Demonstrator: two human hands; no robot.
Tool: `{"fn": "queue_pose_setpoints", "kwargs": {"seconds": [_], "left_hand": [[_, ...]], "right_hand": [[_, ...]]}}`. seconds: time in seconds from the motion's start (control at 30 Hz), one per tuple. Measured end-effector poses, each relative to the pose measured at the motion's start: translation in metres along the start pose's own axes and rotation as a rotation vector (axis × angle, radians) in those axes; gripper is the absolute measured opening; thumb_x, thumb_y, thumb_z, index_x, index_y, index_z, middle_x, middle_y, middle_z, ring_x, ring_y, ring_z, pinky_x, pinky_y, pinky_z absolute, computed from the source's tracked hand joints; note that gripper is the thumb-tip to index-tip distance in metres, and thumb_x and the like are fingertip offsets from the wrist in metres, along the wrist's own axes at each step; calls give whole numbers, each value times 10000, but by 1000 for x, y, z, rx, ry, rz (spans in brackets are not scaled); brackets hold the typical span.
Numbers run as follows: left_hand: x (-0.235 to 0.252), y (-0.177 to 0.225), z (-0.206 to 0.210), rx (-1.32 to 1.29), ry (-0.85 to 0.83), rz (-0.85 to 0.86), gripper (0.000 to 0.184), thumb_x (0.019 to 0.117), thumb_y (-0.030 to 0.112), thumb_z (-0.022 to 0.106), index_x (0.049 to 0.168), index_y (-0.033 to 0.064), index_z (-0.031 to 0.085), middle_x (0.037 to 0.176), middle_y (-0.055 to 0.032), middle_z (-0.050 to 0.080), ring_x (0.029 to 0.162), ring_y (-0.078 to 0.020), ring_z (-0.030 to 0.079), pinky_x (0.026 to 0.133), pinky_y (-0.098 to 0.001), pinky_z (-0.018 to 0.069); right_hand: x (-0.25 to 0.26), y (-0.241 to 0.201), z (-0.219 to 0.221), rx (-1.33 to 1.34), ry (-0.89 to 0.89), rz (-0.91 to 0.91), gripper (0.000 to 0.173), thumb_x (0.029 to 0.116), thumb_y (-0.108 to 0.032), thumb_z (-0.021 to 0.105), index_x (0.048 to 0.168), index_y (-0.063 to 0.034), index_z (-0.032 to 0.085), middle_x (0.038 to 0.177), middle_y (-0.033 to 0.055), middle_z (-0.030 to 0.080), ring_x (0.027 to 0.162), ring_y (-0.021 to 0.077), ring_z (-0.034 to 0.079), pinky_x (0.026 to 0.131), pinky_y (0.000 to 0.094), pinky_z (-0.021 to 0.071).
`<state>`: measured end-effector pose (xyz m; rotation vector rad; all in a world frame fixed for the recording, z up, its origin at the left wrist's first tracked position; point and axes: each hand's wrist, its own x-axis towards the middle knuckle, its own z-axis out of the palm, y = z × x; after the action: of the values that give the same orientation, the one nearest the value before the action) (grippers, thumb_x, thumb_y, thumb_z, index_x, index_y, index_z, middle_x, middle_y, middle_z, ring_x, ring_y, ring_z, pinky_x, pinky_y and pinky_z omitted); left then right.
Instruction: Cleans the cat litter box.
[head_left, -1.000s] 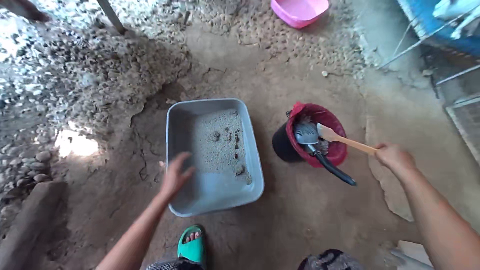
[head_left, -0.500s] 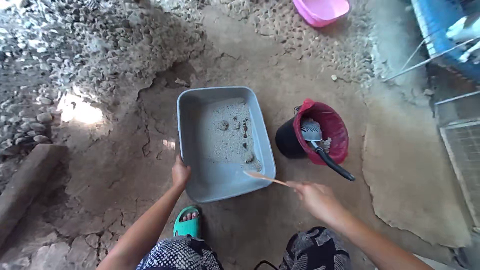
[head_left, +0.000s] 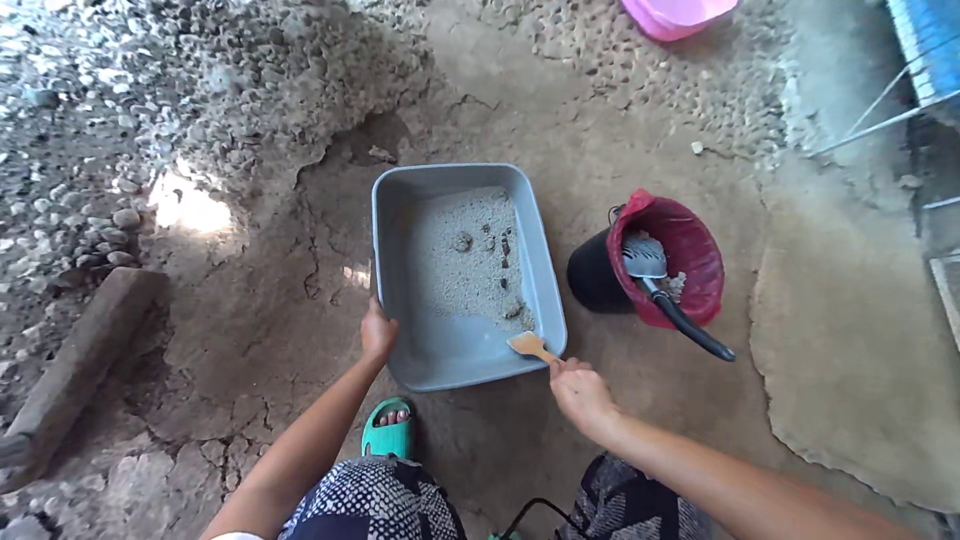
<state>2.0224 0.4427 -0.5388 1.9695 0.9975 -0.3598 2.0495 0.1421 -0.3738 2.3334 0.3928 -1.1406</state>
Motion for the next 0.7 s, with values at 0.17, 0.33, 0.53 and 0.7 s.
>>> {"fn": "queue_pose_setpoints", "kwargs": {"seconds": [0.17, 0.33, 0.53, 0.7], "left_hand": [[1, 0, 0, 12, -1, -1, 741, 913, -4, 610, 1581, 52, 294, 1316, -277, 620, 1220, -434, 621, 1023, -601, 487], [0, 0, 0, -9, -13, -1, 735, 916, -11, 600, 1583, 46, 296, 1342, -285, 603, 1237, -440, 608, 1031, -608, 477], [-1, 0, -1, -50, 3, 22, 703, 919, -8, 610, 1566, 41, 340, 1336, -291, 606, 1237, -448, 605, 1032, -618, 470], [2, -5, 3, -75, 14, 19, 675, 909, -17, 597, 1544, 31, 373, 1317, -286, 617, 1228, -439, 611, 1025, -614, 475]], "right_hand": [[13, 21, 26, 23, 40, 30, 482, 1075, -11, 406, 1557, -5, 384, 1365, 312, 532, 1234, 465, 580, 942, 514, 538], [39, 13, 29, 177, 188, 38, 524, 1042, -7, 468, 1561, -38, 401, 1400, 320, 521, 1243, 490, 571, 923, 551, 547], [100, 21, -56, 405, 329, 104, 480, 1067, -86, 449, 1536, -174, 500, 1351, 292, 592, 1182, 475, 624, 942, 604, 523], [-6, 24, -63, 208, 52, 40, 314, 1051, -87, 479, 1287, -74, 686, 1214, 212, 697, 1186, 401, 648, 957, 581, 517]]}}
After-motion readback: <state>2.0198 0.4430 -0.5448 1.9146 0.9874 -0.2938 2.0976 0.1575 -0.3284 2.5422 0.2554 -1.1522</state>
